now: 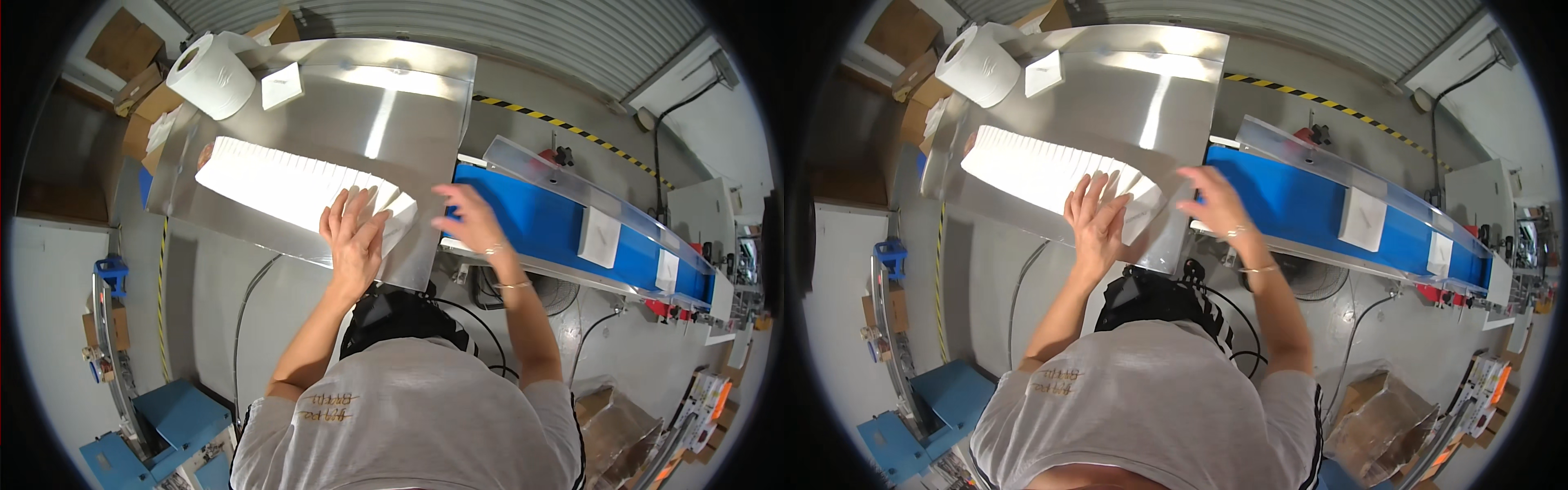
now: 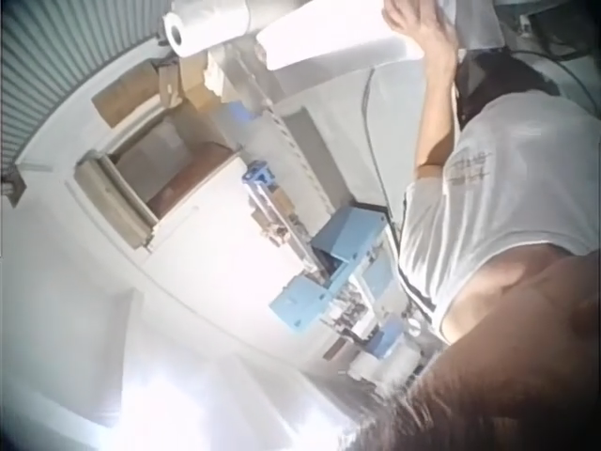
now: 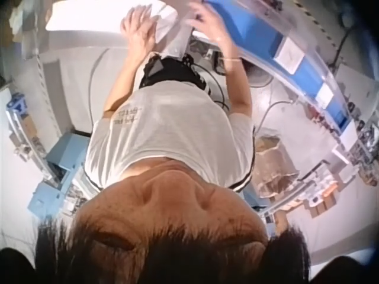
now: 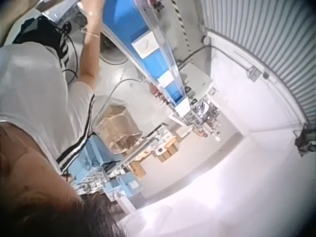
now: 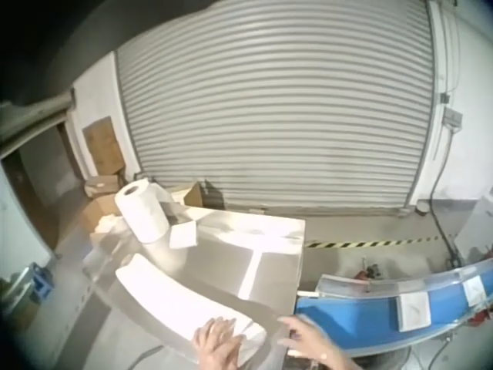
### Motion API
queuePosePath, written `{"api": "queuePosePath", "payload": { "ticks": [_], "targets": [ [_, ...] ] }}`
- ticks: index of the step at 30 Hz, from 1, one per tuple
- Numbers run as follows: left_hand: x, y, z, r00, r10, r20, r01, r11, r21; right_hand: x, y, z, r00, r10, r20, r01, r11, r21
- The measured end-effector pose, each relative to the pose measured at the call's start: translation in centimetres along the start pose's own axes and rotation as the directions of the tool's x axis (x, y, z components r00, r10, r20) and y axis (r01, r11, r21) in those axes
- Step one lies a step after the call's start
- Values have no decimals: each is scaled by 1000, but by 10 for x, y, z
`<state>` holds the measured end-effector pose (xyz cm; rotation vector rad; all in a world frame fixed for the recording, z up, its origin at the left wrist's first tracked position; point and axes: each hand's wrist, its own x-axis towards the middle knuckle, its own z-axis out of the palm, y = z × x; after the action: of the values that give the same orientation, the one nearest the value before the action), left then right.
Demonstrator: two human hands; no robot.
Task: Transferring stacks of folded paper napkins or tissues from a production machine to a packaging conveyor belt.
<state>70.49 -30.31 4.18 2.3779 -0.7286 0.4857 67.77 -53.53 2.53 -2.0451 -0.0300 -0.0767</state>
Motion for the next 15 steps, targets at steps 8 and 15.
{"api": "queuePosePath", "payload": {
  "ticks": [8,15],
  "targets": [
    [6,-3,-6,997,-54,-47,53,998,-20,-6,31,11,978,207,27,-202,905,374],
    [2,-14,3,998,14,-65,-12,999,29,-64,143,-84,633,242,-736,-633,709,-311]
  ]
}}
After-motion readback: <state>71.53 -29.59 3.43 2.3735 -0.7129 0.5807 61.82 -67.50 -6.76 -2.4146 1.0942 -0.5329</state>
